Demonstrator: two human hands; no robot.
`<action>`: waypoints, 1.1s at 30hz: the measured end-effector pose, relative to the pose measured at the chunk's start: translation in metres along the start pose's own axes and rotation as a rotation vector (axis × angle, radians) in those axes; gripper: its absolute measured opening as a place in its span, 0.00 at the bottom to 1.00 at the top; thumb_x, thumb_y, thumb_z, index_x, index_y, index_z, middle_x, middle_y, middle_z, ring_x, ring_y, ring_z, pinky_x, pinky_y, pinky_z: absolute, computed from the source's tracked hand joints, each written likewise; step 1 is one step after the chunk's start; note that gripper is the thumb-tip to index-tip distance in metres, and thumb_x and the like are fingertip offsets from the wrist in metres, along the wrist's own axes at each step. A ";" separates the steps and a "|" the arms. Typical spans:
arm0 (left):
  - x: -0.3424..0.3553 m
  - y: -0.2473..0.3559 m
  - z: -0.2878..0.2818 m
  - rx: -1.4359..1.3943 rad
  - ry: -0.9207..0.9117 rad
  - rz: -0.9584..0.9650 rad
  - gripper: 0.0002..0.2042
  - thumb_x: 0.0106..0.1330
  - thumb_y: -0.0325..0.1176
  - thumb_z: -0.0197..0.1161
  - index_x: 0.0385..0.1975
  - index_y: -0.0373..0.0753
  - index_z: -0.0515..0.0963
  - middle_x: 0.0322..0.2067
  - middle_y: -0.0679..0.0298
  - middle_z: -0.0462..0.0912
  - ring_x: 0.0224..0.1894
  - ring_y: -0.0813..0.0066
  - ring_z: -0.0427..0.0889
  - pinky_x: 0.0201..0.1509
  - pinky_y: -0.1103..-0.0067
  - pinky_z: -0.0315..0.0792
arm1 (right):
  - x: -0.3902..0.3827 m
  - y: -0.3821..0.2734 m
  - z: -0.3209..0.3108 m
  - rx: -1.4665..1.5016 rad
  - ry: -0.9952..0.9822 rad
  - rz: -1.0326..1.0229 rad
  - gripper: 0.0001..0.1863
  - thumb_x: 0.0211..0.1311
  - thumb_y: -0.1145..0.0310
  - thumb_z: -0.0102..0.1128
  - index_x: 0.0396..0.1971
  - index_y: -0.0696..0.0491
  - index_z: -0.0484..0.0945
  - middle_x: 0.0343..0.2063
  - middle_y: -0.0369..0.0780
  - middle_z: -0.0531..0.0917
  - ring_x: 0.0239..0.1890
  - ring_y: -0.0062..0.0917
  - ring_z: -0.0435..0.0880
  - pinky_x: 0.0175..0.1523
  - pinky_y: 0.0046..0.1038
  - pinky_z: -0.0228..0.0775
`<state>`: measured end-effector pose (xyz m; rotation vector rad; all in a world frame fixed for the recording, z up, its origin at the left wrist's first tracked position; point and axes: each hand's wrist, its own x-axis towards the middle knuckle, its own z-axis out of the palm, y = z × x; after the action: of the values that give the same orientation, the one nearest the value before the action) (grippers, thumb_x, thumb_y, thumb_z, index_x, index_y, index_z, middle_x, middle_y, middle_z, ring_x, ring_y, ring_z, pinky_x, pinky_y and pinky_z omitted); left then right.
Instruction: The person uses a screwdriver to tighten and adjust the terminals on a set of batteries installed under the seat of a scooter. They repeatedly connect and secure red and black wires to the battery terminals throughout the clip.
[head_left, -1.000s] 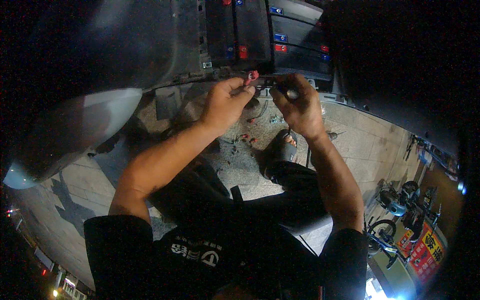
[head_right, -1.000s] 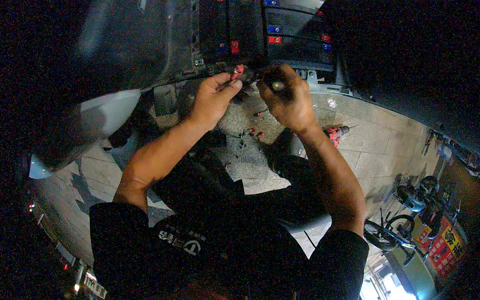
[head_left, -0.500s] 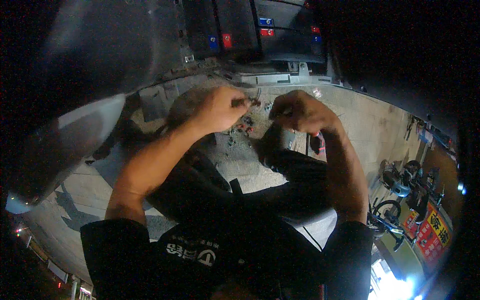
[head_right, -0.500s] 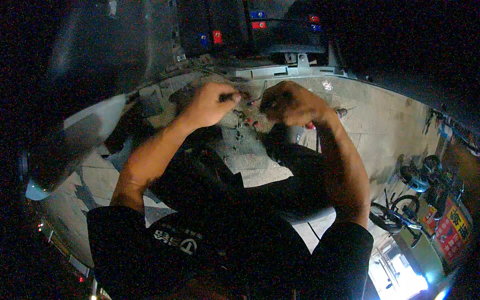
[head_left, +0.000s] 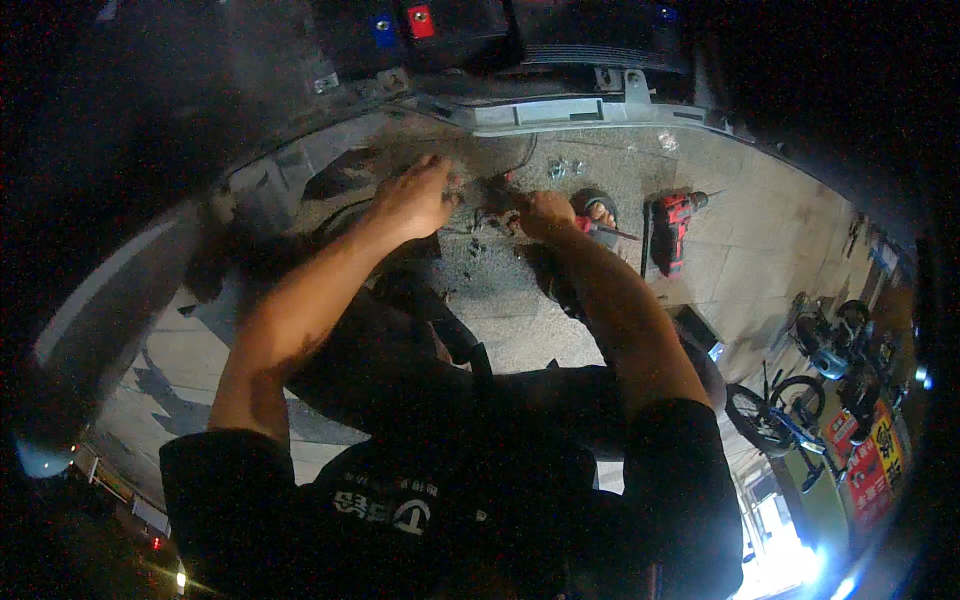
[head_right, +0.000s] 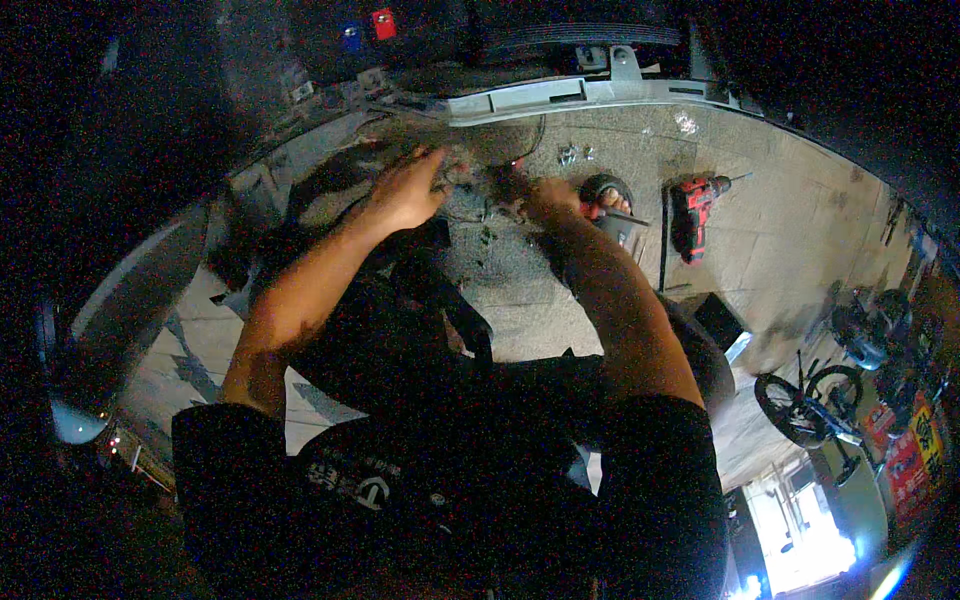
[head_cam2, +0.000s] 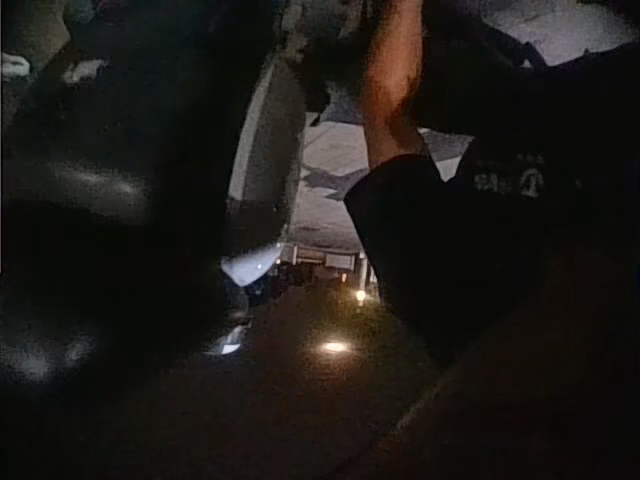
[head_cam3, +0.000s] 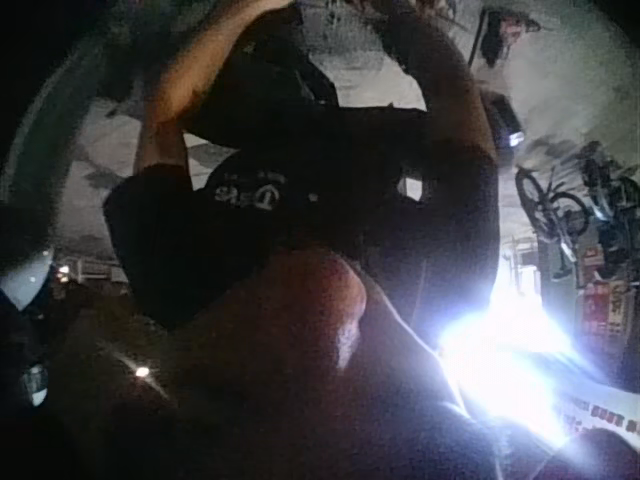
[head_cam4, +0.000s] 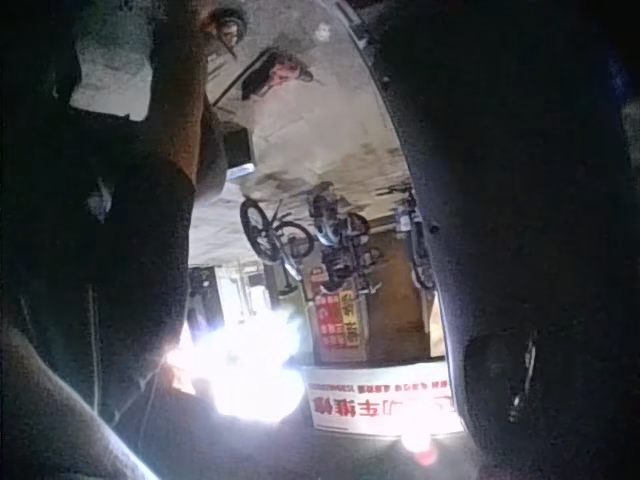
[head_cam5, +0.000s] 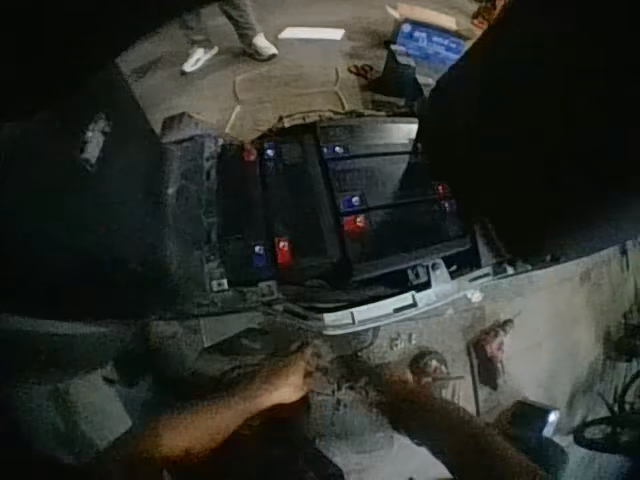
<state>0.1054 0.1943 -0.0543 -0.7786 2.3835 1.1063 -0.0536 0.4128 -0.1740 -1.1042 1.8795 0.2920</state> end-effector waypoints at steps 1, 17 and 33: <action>0.000 0.008 -0.019 -0.037 -0.084 -0.038 0.26 0.60 0.37 0.65 0.59 0.37 0.70 0.51 0.45 0.79 0.56 0.47 0.76 0.59 0.65 0.70 | 0.003 -0.010 -0.004 0.003 -0.027 0.022 0.15 0.62 0.64 0.52 0.45 0.51 0.80 0.40 0.48 0.85 0.43 0.43 0.85 0.47 0.41 0.77; -0.005 0.000 -0.040 -0.114 0.060 0.158 0.19 0.59 0.37 0.64 0.49 0.35 0.77 0.45 0.46 0.81 0.49 0.46 0.79 0.54 0.62 0.72 | 0.001 -0.016 0.026 -0.208 -0.051 -0.028 0.23 0.66 0.65 0.49 0.62 0.43 0.65 0.41 0.47 0.85 0.43 0.43 0.85 0.42 0.42 0.79; -0.016 0.023 -0.001 -0.306 0.041 0.648 0.24 0.54 0.35 0.70 0.50 0.32 0.74 0.44 0.46 0.79 0.49 0.52 0.79 0.55 0.66 0.72 | -0.066 -0.016 -0.110 0.220 -0.144 -0.673 0.13 0.56 0.63 0.63 0.38 0.54 0.82 0.34 0.49 0.84 0.36 0.40 0.84 0.43 0.37 0.76</action>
<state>0.1034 0.2103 -0.0316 -0.0879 2.6069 1.7428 -0.0937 0.3770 -0.0561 -1.4389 1.2835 -0.2096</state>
